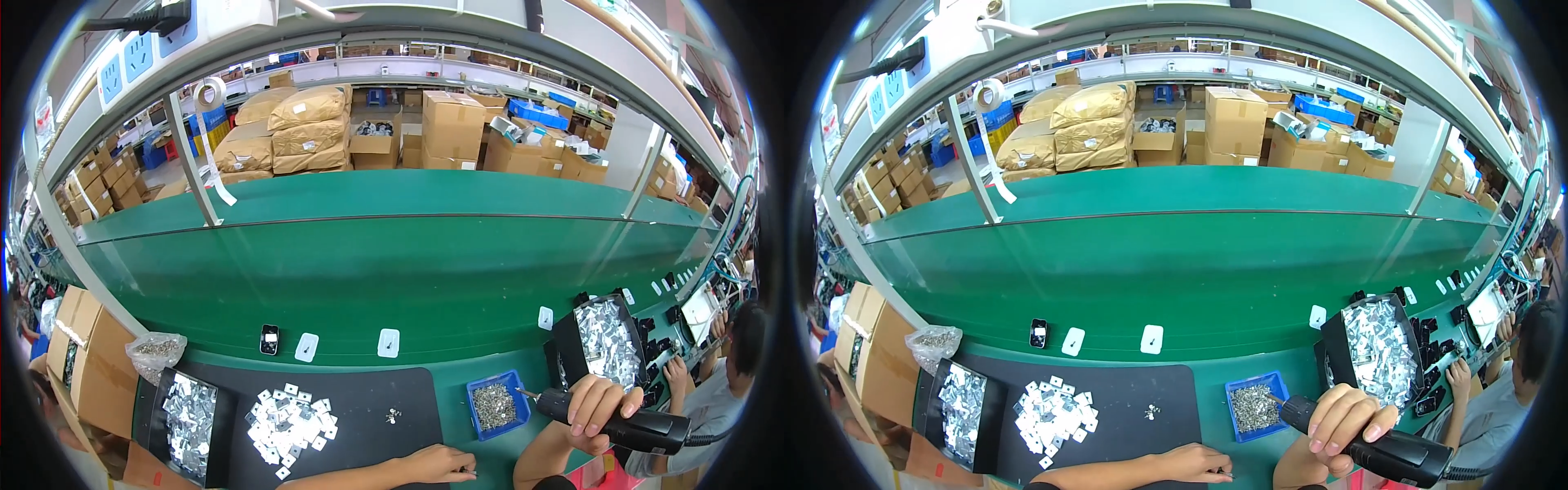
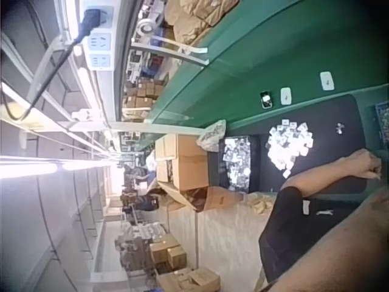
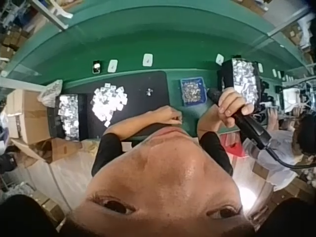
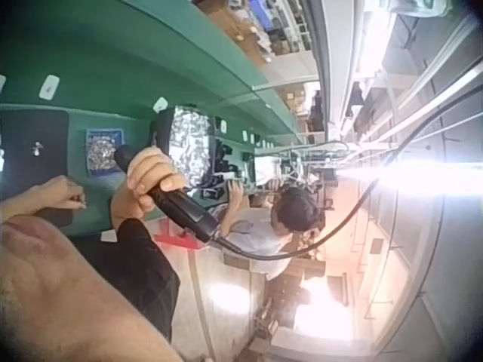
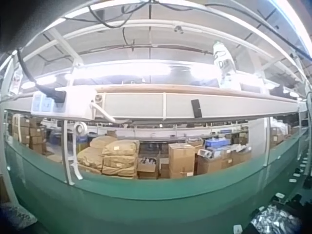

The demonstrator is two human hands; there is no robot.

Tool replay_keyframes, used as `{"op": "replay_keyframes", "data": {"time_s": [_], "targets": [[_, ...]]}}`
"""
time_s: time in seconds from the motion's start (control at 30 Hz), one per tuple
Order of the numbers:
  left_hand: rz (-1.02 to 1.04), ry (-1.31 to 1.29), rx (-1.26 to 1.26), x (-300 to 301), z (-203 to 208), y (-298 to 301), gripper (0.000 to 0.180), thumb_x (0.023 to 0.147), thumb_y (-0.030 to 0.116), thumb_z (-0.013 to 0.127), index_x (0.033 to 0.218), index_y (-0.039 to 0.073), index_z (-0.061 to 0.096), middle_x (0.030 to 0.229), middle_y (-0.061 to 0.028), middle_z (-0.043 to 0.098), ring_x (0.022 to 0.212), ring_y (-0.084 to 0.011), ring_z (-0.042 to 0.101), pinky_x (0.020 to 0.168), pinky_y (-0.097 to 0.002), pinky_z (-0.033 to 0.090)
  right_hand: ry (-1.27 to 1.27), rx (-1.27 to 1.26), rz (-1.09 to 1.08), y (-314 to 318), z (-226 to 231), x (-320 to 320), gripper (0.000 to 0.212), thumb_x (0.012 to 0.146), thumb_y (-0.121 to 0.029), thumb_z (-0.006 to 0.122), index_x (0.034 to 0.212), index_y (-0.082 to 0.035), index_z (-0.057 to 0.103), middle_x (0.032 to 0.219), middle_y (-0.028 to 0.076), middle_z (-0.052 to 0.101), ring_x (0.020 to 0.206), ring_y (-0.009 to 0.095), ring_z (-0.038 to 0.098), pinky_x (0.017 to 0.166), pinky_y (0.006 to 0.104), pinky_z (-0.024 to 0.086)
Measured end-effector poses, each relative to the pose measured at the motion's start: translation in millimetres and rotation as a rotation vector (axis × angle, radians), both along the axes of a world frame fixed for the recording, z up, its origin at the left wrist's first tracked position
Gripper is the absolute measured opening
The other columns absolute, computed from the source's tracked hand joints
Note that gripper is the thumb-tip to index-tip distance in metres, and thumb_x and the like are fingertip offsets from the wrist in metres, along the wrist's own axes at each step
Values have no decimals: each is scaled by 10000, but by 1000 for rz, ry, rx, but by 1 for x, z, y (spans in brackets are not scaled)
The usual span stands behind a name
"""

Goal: The person assembles small electronic components by securing circuit board components into an electronic housing with screws, using both a pneumatic screwdriver and a manual screwdriver.

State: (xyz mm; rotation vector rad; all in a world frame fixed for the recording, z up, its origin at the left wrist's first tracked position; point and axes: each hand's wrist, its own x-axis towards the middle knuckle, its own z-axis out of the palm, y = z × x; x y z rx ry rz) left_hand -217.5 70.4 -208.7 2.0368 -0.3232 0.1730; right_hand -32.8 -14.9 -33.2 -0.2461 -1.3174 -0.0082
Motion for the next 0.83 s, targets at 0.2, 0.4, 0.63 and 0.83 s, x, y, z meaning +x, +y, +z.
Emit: {"op": "replay_keyframes", "data": {"time_s": [0.2,0.4,0.63,0.83], "targets": [[21,83,98,-1,-4,1,188,874,249,542,896,66,502,640,-84,551,552,-254,570,519,-360,475,-12,6,21,0,0,1,401,747,-52,727,1018,-62,432,675,47,605,551,150,618,486,230,504],[79,27,24,-3,7,-1,173,862,231,552,867,72,483,647,-70,548,537,-246,558,512,-354,466,-30,-9,30,0,0,0,395,747,-52,725,1016,-62,435,683,51,610,562,158,625,488,236,510],[22,181,54,-2,8,3,160,854,209,524,916,78,457,686,-94,568,579,-279,580,521,-386,465,-60,-31,50,-2,2,4,378,752,-57,717,1005,-64,436,688,45,612,564,158,627,499,237,515],[10,15,3,-1,1,0,217,858,265,589,854,75,485,666,-50,559,570,-216,576,541,-341,488,-4,-39,37,3,-3,3,387,740,-65,724,1005,-64,442,683,36,607,549,152,619,496,234,505]]}}
